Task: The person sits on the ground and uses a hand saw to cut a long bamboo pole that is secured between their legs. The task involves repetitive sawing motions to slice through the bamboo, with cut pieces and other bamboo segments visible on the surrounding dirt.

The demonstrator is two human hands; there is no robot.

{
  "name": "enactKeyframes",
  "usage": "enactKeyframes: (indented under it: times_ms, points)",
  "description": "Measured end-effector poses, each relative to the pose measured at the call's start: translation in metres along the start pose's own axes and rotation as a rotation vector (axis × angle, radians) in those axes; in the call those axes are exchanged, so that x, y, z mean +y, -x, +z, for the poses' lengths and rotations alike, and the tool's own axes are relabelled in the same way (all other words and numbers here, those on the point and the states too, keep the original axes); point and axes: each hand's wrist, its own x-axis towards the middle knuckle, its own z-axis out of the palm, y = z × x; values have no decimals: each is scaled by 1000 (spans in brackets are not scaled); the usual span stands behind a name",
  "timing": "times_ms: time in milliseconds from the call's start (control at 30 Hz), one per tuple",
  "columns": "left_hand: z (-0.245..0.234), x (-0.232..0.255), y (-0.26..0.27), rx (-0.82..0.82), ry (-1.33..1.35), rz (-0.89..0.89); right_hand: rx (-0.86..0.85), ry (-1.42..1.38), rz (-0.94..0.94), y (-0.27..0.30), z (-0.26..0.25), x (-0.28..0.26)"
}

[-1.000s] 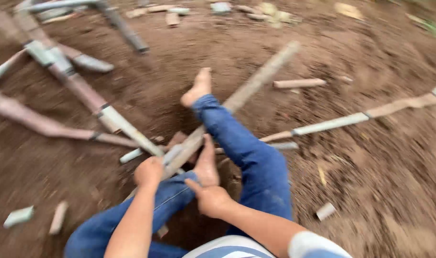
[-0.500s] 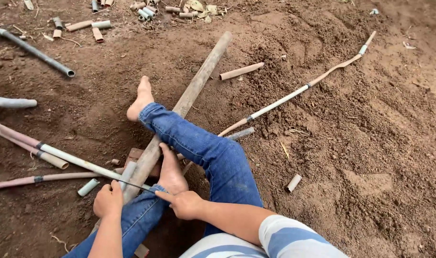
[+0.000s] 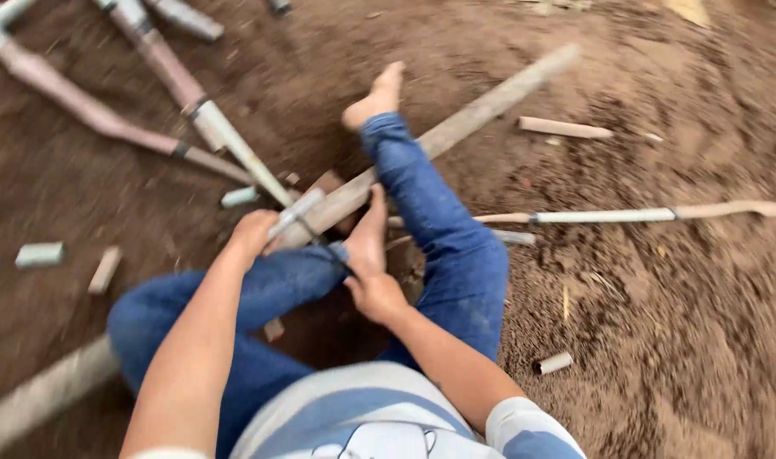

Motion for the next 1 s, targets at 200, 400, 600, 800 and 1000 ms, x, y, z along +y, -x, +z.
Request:
enactKeyframes:
  times_ms: [200,400,600,800,1000]
  points:
    - [-26,27,31,-279,349,-171,125,29,-175,3,5,11]
    - [-14,16,27,-339,287,-26,84,-77,-172,3,3,19]
    - [-18,31,55,-40,-356,182,-1,-103,-134,5,8,24]
    - [-8,29,57,84,-526,309,-23,-44,-105,10,4,19]
    - [2,26,51,68,-591,294,-99,-80,-140,15,-18,-9]
